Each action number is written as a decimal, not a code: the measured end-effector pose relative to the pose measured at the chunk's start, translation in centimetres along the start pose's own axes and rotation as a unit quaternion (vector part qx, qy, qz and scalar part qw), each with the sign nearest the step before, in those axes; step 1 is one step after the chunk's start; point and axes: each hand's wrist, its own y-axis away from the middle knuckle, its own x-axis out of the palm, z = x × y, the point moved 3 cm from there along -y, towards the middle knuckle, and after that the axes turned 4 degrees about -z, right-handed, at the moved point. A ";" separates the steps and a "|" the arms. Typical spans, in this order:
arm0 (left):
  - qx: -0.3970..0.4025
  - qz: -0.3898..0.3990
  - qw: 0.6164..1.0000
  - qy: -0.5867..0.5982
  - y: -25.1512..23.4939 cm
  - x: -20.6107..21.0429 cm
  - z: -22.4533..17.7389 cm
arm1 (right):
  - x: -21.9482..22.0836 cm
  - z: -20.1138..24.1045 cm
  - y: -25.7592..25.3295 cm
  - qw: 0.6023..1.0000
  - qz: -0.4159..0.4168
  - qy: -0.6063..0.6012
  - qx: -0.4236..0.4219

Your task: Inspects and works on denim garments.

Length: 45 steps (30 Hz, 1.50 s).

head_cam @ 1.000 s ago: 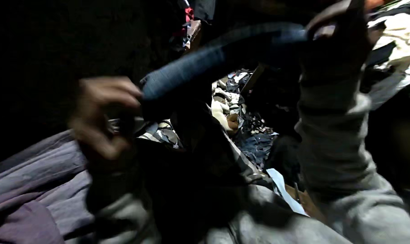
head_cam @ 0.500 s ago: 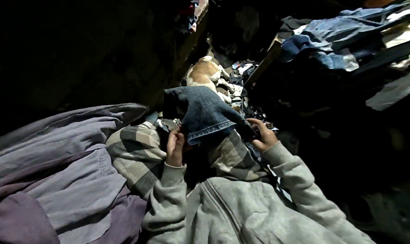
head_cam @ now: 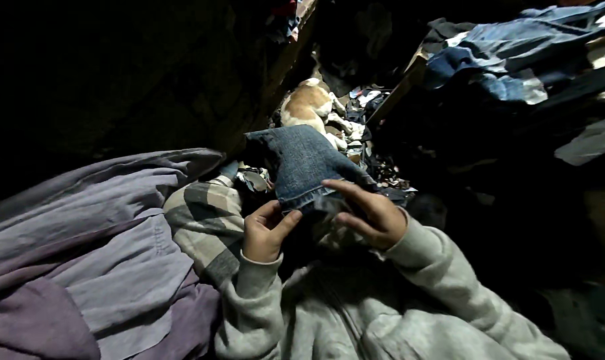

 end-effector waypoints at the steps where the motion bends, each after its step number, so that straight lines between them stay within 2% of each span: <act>1: 0.008 0.001 1.000 -0.009 0.2 0.1 -0.3 | 0.6 0.8 -0.4 1.000 0.018 0.002 -0.017; 4: 0.057 0.001 0.997 -0.049 0.5 0.1 -0.7 | 1.7 1.6 -0.8 0.999 0.029 0.011 -0.043; 13: 0.157 0.002 0.976 -0.148 1.3 0.6 -1.3 | 2.7 1.9 -0.5 1.000 0.006 0.005 -0.023; 19: 0.192 -0.008 0.957 -0.218 1.5 0.8 -1.2 | 3.5 1.9 -0.3 0.999 -0.046 0.019 -0.009; 22: 0.170 -0.007 0.966 -0.192 1.3 1.0 -0.9 | 3.7 1.2 -0.3 0.996 -0.093 -0.017 0.001; 26: 0.086 -0.017 0.989 -0.119 1.1 0.8 -1.1 | 2.6 -0.2 -0.1 0.988 -0.105 -0.111 0.028; 28: 0.065 -0.021 0.993 -0.098 1.1 0.8 -1.1 | 2.2 -0.5 0.2 0.988 -0.102 -0.111 0.040; 33: 0.059 -0.021 0.995 -0.081 1.1 0.9 -0.9 | 3.0 0.4 0.4 0.995 -0.064 -0.077 0.002; 36: 0.038 -0.034 0.996 -0.077 0.9 0.7 -1.1 | 2.9 0.1 0.4 0.992 -0.082 -0.101 0.001; 40: 0.012 -0.048 0.998 -0.050 0.4 0.2 -0.6 | 1.6 -1.6 0.9 0.980 -0.127 -0.148 0.046; 43: 0.000 -0.048 0.998 -0.035 0.0 -0.4 -0.1 | 0.5 -2.6 1.3 0.962 -0.173 -0.177 0.114; 45: -0.010 -0.044 0.998 -0.033 -0.1 -0.6 0.2 | 0.0 -3.3 1.7 0.963 -0.176 -0.167 0.116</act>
